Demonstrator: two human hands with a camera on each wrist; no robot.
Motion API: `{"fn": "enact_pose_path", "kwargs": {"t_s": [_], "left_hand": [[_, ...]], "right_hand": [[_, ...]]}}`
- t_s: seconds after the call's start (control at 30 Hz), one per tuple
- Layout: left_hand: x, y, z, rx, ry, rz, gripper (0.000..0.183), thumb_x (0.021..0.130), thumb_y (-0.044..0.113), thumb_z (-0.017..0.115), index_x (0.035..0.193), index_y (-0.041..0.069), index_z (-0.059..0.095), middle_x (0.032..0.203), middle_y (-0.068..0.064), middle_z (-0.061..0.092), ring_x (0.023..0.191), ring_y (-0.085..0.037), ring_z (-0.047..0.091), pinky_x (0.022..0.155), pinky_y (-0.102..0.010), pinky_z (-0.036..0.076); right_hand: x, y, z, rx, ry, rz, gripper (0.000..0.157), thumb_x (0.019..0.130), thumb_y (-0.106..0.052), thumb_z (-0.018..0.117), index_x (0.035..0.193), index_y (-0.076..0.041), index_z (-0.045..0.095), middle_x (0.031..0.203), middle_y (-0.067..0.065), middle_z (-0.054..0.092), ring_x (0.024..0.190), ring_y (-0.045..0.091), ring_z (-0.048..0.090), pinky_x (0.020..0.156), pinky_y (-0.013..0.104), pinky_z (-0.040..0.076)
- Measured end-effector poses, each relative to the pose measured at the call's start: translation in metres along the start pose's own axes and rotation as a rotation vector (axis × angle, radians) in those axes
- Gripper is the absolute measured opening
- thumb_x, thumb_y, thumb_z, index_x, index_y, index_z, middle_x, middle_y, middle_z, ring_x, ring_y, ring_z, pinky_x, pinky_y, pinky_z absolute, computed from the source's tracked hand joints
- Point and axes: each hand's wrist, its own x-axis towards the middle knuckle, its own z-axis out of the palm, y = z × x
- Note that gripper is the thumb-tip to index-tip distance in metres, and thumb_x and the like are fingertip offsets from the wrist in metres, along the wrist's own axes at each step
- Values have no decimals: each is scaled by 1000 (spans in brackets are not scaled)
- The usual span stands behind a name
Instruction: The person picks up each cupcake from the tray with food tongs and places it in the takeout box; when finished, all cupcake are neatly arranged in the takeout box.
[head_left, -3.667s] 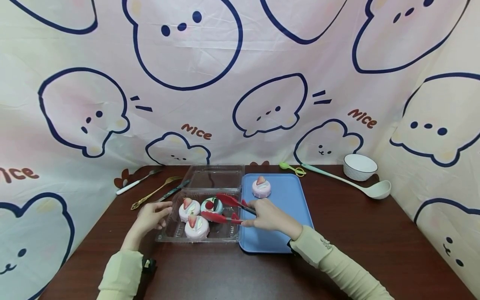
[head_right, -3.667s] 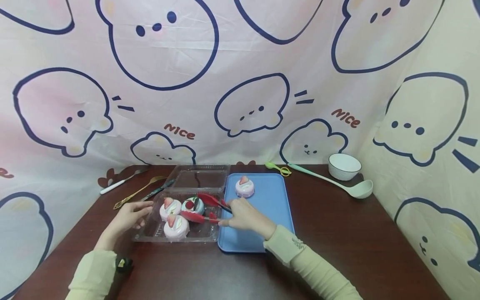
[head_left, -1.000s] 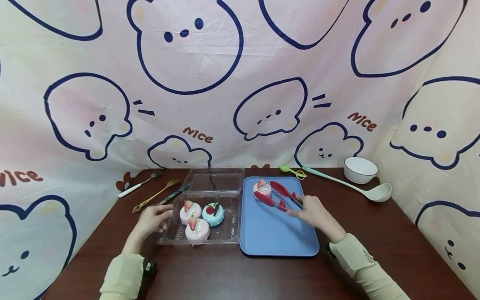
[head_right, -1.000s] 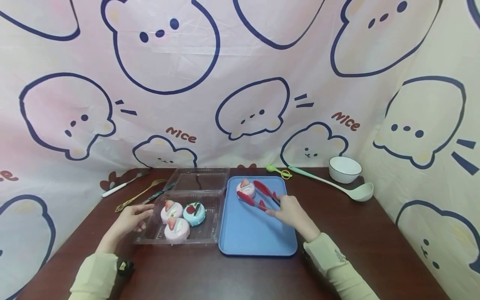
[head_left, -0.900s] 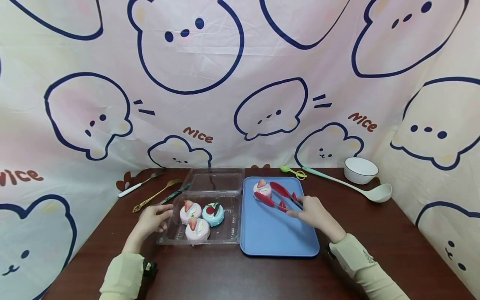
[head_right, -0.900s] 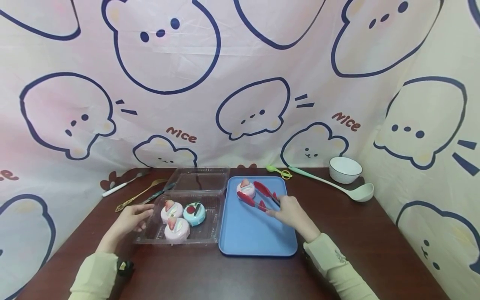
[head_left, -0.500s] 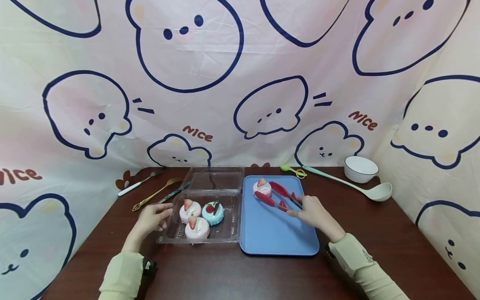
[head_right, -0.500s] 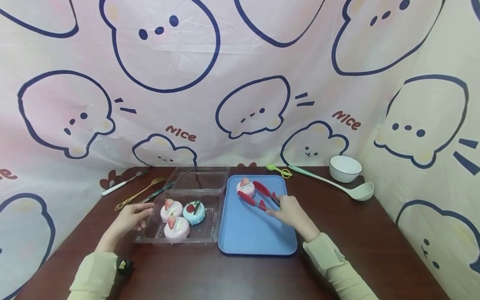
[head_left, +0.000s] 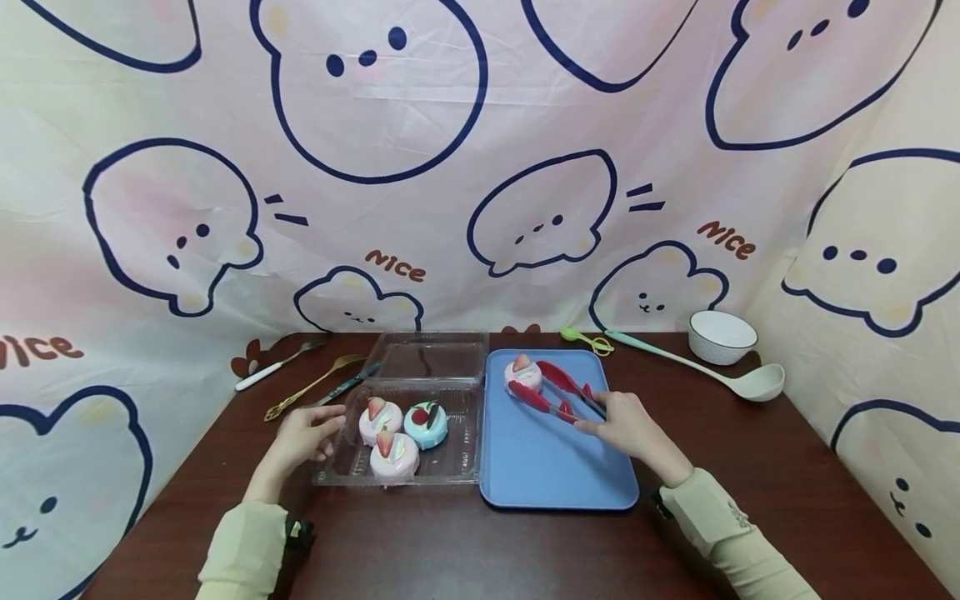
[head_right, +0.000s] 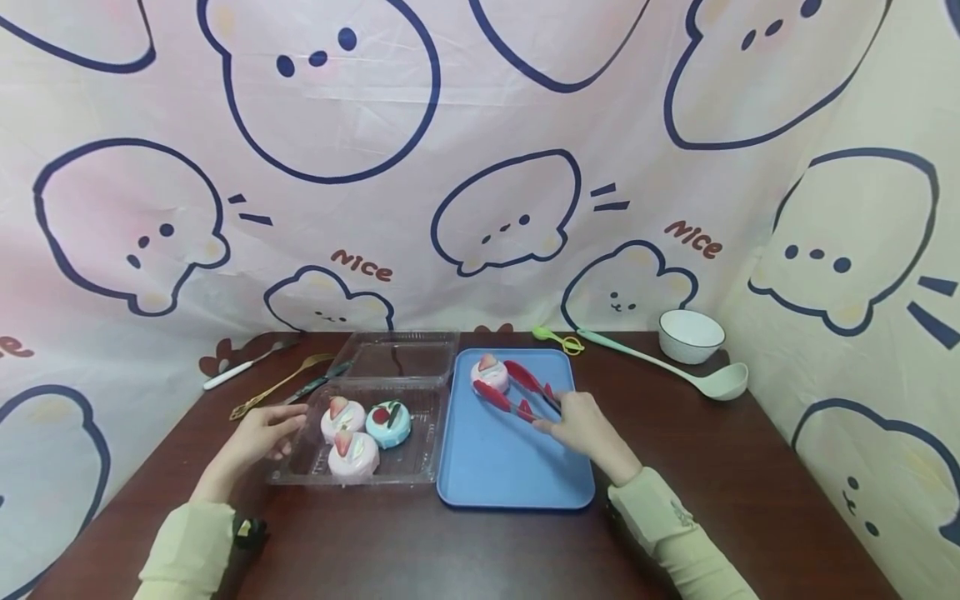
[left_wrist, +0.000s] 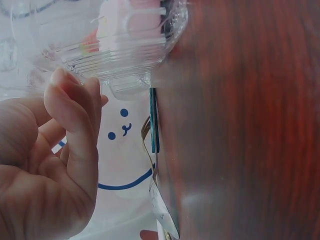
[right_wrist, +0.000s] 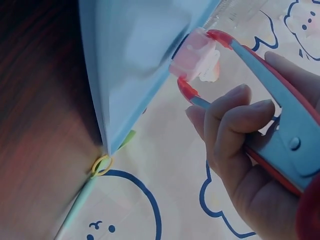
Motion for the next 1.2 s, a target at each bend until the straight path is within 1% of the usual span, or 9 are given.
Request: {"fn": "enact_pose_path", "kwargs": {"t_s": [0.23,0.4,0.53,0.7,0.8,0.9,1.03,1.13,1.2], "left_hand": [[1,0,-1,6,-3,-4,39,93,15,51,125,-7,49,79,-9,58,49,-14,52,47,-28,47],[1,-2,0,1,3,-5,38,92,15,51,124,-6,50,79,-9,58,48,-15,53,47,-28,47],[2,-2,0,-2,0,-4,39,93,16,51,125,-6,49,81,-10,58,49,-14,53,47,-28,47],[1,-1,0,1,-7,-6,41,93,17,51,125,-7,48,78,-9,57,49,-15,52,47,-28,47],[1,0,0,10,-6,-7,41,93,17,51,126,-7,48,75,-8,56,49,-15,52,47,-28,47],[0,0,0,15,-6,-11,40,93,17,51,126,-7,48,73,-8,55,49,-14,52,47,-28,47],[-1,0,1,13,-6,-8,41,93,17,52,125,-7,49,71,-7,54,49,-15,52,47,-28,47],[0,-1,1,14,-6,1,41,93,16,51,125,-8,48,71,-8,54,49,-15,52,47,-29,47],[0,-1,0,16,-2,1,40,93,16,51,125,-7,49,72,-8,55,49,-15,52,47,-28,47]], "right_hand": [[-10,-9,-6,-16,53,-46,64,74,-34,73,118,8,55,61,3,40,52,14,35,43,24,29],[-21,-21,-15,-25,99,-117,62,75,-33,73,118,7,55,62,2,40,53,14,34,42,23,29],[-33,-32,-20,4,103,-200,59,75,-31,74,118,4,55,62,-2,44,52,10,39,42,22,33],[-50,-49,-22,68,57,-355,54,77,-31,72,117,2,56,64,-6,48,52,4,42,43,21,37],[-56,-58,-19,83,5,-409,54,79,-32,70,117,2,56,67,-5,48,53,2,42,44,20,37],[-61,-65,-14,74,-45,-441,55,80,-35,68,118,2,56,71,-6,49,57,3,42,47,20,39],[-63,-68,-7,73,-99,-463,57,80,-39,67,120,0,56,75,-8,52,58,4,43,48,20,40],[-63,-69,-3,73,-115,-468,57,80,-39,67,120,-1,57,81,-6,56,57,3,43,47,20,41],[-63,-70,-1,63,-115,-472,57,80,-39,67,120,-1,56,89,-2,60,58,4,44,48,20,41]]}}
